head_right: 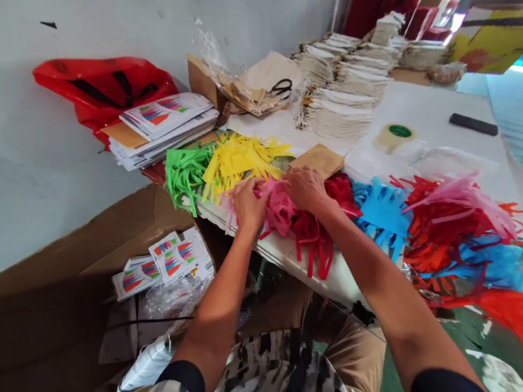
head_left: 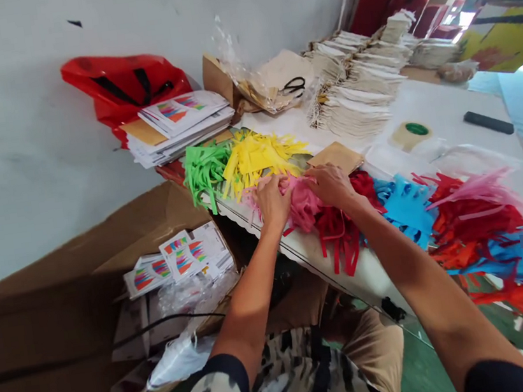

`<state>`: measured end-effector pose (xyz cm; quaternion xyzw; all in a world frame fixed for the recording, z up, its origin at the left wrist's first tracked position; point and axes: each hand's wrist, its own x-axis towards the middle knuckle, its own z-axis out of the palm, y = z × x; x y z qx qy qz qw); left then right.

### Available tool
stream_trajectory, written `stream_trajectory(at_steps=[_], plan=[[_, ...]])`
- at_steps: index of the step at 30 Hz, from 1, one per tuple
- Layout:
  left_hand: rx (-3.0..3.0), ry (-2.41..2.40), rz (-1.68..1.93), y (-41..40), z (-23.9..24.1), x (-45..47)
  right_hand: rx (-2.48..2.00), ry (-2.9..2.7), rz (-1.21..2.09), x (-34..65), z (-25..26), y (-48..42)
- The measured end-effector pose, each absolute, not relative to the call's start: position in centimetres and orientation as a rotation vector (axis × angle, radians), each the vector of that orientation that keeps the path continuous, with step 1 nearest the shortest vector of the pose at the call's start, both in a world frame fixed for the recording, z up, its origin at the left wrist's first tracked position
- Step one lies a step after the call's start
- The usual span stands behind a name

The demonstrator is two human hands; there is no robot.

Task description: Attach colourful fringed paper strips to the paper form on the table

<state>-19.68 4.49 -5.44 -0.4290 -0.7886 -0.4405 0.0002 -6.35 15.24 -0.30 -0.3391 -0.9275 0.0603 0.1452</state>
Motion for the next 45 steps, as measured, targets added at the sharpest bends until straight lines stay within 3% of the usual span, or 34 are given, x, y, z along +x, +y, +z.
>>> stream_trajectory(at_steps=[11,14,20,27,35,40,45], plan=[[-1.286,-2.124,-1.809,3.8,-5.2,-21.0,-0.934,-2.537,0.476,-6.3,-0.4,14.4],[-1.332,-2.115,-1.707,3.6,-4.8,-21.0,-0.932,-2.467,0.574,-6.3,-0.1,13.9],[-1.277,-2.252,-1.395,2.6,-2.6,-20.4,-0.950,-2.415,0.472,-6.2,0.6,13.2],[-1.301,-2.182,-1.366,1.9,-0.3,-19.5,-0.778,-2.397,0.300,-6.7,1.2,11.6],[-1.524,-1.975,-1.917,2.1,-1.5,-19.6,-0.751,-2.311,0.394,-6.8,2.5,11.6],[-1.323,-1.957,-2.326,2.2,-1.9,-19.9,-0.592,-2.368,0.352,-6.5,2.3,11.4],[-1.287,-2.021,-2.422,2.7,-0.6,-20.1,-0.644,-2.438,0.254,-6.4,2.9,10.7]])
